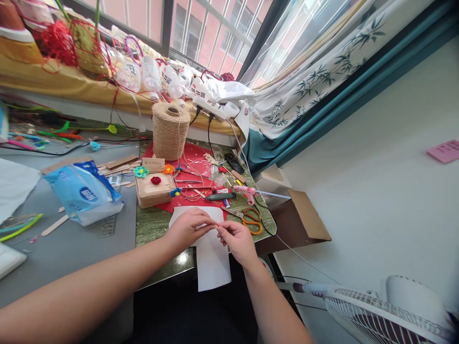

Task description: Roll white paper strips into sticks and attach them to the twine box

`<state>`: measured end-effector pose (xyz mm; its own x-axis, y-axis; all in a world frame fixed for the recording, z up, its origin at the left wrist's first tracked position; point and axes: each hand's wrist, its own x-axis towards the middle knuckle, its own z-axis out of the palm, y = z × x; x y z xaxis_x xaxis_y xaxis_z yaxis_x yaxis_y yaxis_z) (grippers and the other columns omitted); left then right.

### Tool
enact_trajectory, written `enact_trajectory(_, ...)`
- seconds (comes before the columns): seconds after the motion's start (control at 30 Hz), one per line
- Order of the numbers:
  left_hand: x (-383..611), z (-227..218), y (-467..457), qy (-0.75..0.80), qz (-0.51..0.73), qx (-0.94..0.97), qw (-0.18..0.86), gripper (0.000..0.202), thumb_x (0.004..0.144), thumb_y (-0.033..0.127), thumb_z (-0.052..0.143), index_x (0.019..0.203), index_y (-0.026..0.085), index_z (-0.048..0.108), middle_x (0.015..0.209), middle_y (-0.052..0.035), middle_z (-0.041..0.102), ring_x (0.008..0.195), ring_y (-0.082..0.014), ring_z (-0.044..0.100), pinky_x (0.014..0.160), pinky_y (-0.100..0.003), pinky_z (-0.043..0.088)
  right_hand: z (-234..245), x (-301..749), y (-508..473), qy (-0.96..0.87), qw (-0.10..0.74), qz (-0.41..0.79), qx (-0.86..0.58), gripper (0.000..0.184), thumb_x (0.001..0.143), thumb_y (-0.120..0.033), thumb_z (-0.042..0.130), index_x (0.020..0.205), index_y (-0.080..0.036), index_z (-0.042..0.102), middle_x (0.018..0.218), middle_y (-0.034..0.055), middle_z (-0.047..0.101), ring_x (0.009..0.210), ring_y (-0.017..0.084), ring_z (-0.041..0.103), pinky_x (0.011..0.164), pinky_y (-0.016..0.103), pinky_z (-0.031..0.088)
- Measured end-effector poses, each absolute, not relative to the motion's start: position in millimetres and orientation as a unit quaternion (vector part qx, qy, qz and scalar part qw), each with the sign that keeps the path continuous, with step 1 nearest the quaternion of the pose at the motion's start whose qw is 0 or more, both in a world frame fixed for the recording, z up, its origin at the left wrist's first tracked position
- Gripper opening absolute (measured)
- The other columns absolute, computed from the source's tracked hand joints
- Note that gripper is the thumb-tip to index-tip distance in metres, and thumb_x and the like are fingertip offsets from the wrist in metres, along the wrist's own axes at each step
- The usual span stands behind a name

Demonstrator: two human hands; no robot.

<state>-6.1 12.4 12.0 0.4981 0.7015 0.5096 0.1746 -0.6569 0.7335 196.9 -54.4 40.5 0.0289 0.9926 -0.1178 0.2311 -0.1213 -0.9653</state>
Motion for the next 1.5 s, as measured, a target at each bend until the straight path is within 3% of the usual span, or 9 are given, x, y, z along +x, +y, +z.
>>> enact_trajectory(0.07, -6, 9, 13, 0.308, 0.389, 0.819, 0.287, 0.023, 0.094, 0.038, 0.065, 0.111, 0.024, 0.072, 0.106, -0.0065, 0.073, 0.101, -0.0215, 0.067, 0.090, -0.036, 0.052, 39, 201, -45, -0.549, 0.398, 0.423, -0.601, 0.027, 0.088, -0.044, 0.071, 0.098, -0.019, 0.077, 0.073, 0.0023, 0.070, 0.059, 0.014, 0.059, 0.057, 0.028, 0.048)
enact_trajectory(0.17, -4, 3, 11, 0.353, 0.313, 0.855, 0.214, 0.045, 0.086, 0.033, 0.073, 0.127, 0.019, 0.062, 0.126, -0.0125, 0.066, 0.118, -0.0291, 0.060, 0.100, -0.044, 0.049, 32, 202, -25, -0.633, 0.362, 0.283, -0.623, 0.019, 0.092, -0.034, 0.065, 0.095, -0.020, 0.077, 0.084, 0.0050, 0.073, 0.072, 0.018, 0.065, 0.070, 0.030, 0.051)
enact_trajectory(0.33, 1, -8, 4, 0.372, 0.192, 0.899, 0.129, 0.033, 0.084, 0.033, 0.074, 0.111, 0.015, 0.066, 0.123, -0.0156, 0.065, 0.117, -0.0311, 0.059, 0.102, -0.045, 0.047, 9, 195, -4, -0.732, 0.261, 0.146, -0.612, 0.019, 0.097, -0.021, 0.055, 0.097, -0.019, 0.075, 0.094, 0.0088, 0.073, 0.091, 0.021, 0.066, 0.086, 0.032, 0.051)
enact_trajectory(0.47, 5, -19, -10, 0.360, 0.158, 0.918, 0.055, 0.043, 0.091, 0.034, 0.063, 0.126, 0.008, 0.064, 0.144, -0.0241, 0.055, 0.136, -0.0397, 0.047, 0.111, -0.053, 0.038, -4, 194, -7, -0.770, 0.196, 0.090, -0.601, 0.022, 0.100, -0.021, 0.051, 0.103, -0.017, 0.073, 0.098, 0.0110, 0.073, 0.093, 0.023, 0.066, 0.088, 0.033, 0.050)
enact_trajectory(0.6, 6, -26, -21, 0.372, 0.133, 0.918, 0.033, 0.050, 0.098, 0.033, 0.051, 0.141, 0.007, 0.057, 0.153, -0.0252, 0.047, 0.142, -0.0441, 0.041, 0.112, -0.065, 0.030, -12, 196, -12, -0.798, 0.165, 0.076, -0.575, 0.025, 0.102, -0.021, 0.049, 0.113, -0.015, 0.071, 0.103, 0.0124, 0.075, 0.096, 0.024, 0.068, 0.090, 0.034, 0.050)
enact_trajectory(0.8, 7, -26, -19, 0.381, 0.118, 0.916, 0.049, 0.051, 0.097, 0.035, 0.052, 0.142, 0.012, 0.058, 0.155, -0.0228, 0.047, 0.143, -0.0428, 0.041, 0.112, -0.064, 0.031, -18, 195, -11, -0.799, 0.164, 0.050, -0.576, 0.026, 0.103, -0.021, 0.045, 0.108, -0.015, 0.070, 0.098, 0.0129, 0.075, 0.091, 0.024, 0.068, 0.086, 0.034, 0.050)
enact_trajectory(1.13, 7, -25, -17, 0.376, 0.106, 0.920, 0.045, 0.052, 0.097, 0.037, 0.053, 0.142, 0.010, 0.058, 0.154, -0.0251, 0.047, 0.142, -0.0447, 0.041, 0.110, -0.066, 0.033, 21, 194, 13, -0.827, -0.009, 0.078, -0.557, 0.018, 0.098, -0.019, 0.055, 0.085, -0.018, 0.067, 0.085, 0.0083, 0.071, 0.078, 0.019, 0.064, 0.072, 0.028, 0.042)
enact_trajectory(1.37, 7, -23, -15, 0.374, 0.098, 0.921, 0.049, 0.052, 0.097, 0.039, 0.054, 0.141, 0.012, 0.058, 0.153, -0.0247, 0.047, 0.141, -0.0442, 0.041, 0.109, -0.064, 0.034, 45, 206, 10, -0.822, -0.036, 0.107, -0.559, 0.015, 0.090, -0.016, 0.066, 0.077, -0.019, 0.071, 0.074, 0.0067, 0.072, 0.069, 0.019, 0.063, 0.066, 0.029, 0.041)
enact_trajectory(1.5, 7, -20, -15, 0.371, 0.086, 0.924, 0.042, 0.052, 0.097, 0.038, 0.055, 0.141, 0.010, 0.058, 0.153, -0.0253, 0.047, 0.141, -0.0449, 0.041, 0.108, -0.065, 0.034, 53, 206, 26, -0.843, 0.025, 0.106, -0.527, 0.014, 0.096, -0.017, 0.060, 0.094, -0.018, 0.074, 0.094, 0.0088, 0.074, 0.089, 0.021, 0.066, 0.081, 0.030, 0.046)
